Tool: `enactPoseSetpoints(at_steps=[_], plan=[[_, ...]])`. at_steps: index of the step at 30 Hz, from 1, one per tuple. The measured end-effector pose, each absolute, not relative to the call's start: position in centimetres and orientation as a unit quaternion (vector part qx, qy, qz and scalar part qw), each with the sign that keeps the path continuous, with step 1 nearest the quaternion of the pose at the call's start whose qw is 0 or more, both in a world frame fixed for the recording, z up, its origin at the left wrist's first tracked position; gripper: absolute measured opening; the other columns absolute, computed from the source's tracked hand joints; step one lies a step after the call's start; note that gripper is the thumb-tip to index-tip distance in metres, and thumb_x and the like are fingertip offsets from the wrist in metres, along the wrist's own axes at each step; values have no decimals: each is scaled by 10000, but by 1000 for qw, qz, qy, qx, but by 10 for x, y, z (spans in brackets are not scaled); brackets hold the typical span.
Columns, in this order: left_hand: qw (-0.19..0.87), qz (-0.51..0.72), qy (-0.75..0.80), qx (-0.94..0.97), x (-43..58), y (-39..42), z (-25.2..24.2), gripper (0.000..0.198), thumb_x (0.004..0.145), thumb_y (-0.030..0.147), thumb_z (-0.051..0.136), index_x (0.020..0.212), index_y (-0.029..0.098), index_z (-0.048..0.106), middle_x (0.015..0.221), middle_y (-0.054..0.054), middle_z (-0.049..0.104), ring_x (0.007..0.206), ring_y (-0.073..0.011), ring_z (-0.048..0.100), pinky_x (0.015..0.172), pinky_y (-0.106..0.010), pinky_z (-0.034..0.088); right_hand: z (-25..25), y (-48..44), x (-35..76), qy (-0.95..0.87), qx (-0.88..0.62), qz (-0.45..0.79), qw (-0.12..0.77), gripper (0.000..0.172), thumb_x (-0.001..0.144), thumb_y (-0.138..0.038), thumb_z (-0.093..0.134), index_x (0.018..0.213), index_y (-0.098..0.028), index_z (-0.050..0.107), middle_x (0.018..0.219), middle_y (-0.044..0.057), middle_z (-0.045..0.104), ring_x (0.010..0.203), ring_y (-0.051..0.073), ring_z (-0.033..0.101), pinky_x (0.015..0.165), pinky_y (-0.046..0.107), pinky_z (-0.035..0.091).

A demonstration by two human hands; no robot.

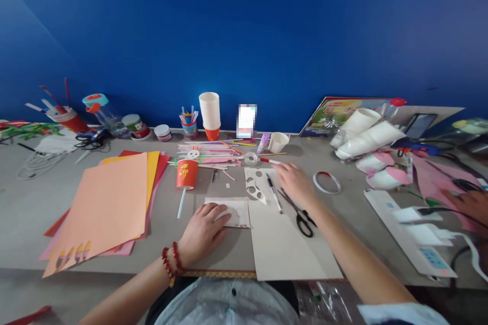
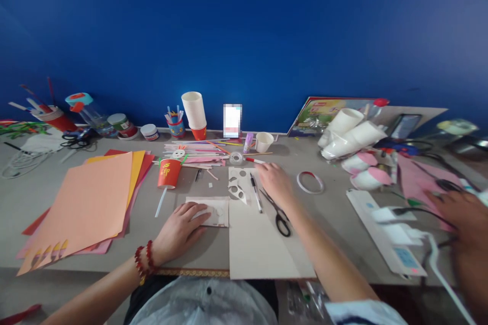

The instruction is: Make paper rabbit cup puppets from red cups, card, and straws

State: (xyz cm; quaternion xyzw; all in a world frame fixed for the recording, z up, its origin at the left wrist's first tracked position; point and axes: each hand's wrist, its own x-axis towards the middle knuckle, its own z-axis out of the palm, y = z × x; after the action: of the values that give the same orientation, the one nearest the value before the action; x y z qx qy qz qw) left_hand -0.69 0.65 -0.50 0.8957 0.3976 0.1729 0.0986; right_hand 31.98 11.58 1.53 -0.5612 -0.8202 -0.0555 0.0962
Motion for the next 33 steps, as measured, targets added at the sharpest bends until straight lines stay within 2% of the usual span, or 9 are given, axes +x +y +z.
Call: enactPoseSetpoints(at_steps=[5,12,15,17,20,23,26,30,33], plan=[[109,228,410,877,-7,6,-1,266,952,281,519,1193,215,612,1228,-115,627,1108,-267,570,919,-450,512,17,158,332,-800,-588,-69,96,185,938,-188,524,1022,-158,685,1092,147,686,996,281,592,809,356,452],[77,296,431,849,1,5,33,347,965,225,505,1310,200,500,1326,-123,568,1195,-251,530,1007,-411,464,61,98,307,-847,-521,-34,99,208,997,-240,456,1005,-211,662,898,80,717,885,233,642,774,319,461],[17,261,420,869,16,12,49,404,953,305,555,1325,162,489,1314,-142,580,1220,-303,494,1015,-471,427,82,52,279,-894,-409,116,143,192,996,-276,475,1028,-235,659,971,66,722,940,222,657,786,309,483],[9,242,412,878,25,17,53,200,972,279,519,1123,168,587,1045,-98,671,1024,-269,572,913,-441,461,89,33,266,-875,-397,198,194,191,988,-299,488,1015,-246,669,969,63,725,932,217,661,793,313,493],[20,242,414,878,32,20,51,201,1001,276,444,893,178,583,780,-47,628,754,-216,555,726,-372,459,83,24,256,-747,-421,400,322,189,927,-404,587,959,-230,651,832,41,711,702,178,649,622,279,510],[46,267,399,876,33,16,48,283,1020,317,385,840,179,554,750,-48,608,698,-201,536,650,-333,424,66,23,243,-584,-396,579,409,294,860,-495,655,873,-208,594,586,-31,588,445,109,491,414,225,389],[122,282,381,872,35,7,49,341,1034,352,326,812,185,523,754,-53,607,687,-190,537,634,-310,406,52,16,221,-564,-378,604,417,337,848,-466,689,714,-199,533,481,-76,456,411,66,377,408,204,288],[380,275,370,802,32,-8,56,381,1031,430,304,791,195,484,741,-25,567,648,-148,498,611,-270,391,54,9,212,-567,-364,614,411,365,869,-432,675,644,-203,501,452,-79,414,400,62,340,399,210,251],[563,286,355,689,15,-19,53,474,1031,482,204,677,214,371,611,22,418,555,-121,397,558,-259,371,75,18,243,-502,-367,559,548,362,810,-447,729,625,-211,527,434,-88,371,360,51,265,356,210,174]])
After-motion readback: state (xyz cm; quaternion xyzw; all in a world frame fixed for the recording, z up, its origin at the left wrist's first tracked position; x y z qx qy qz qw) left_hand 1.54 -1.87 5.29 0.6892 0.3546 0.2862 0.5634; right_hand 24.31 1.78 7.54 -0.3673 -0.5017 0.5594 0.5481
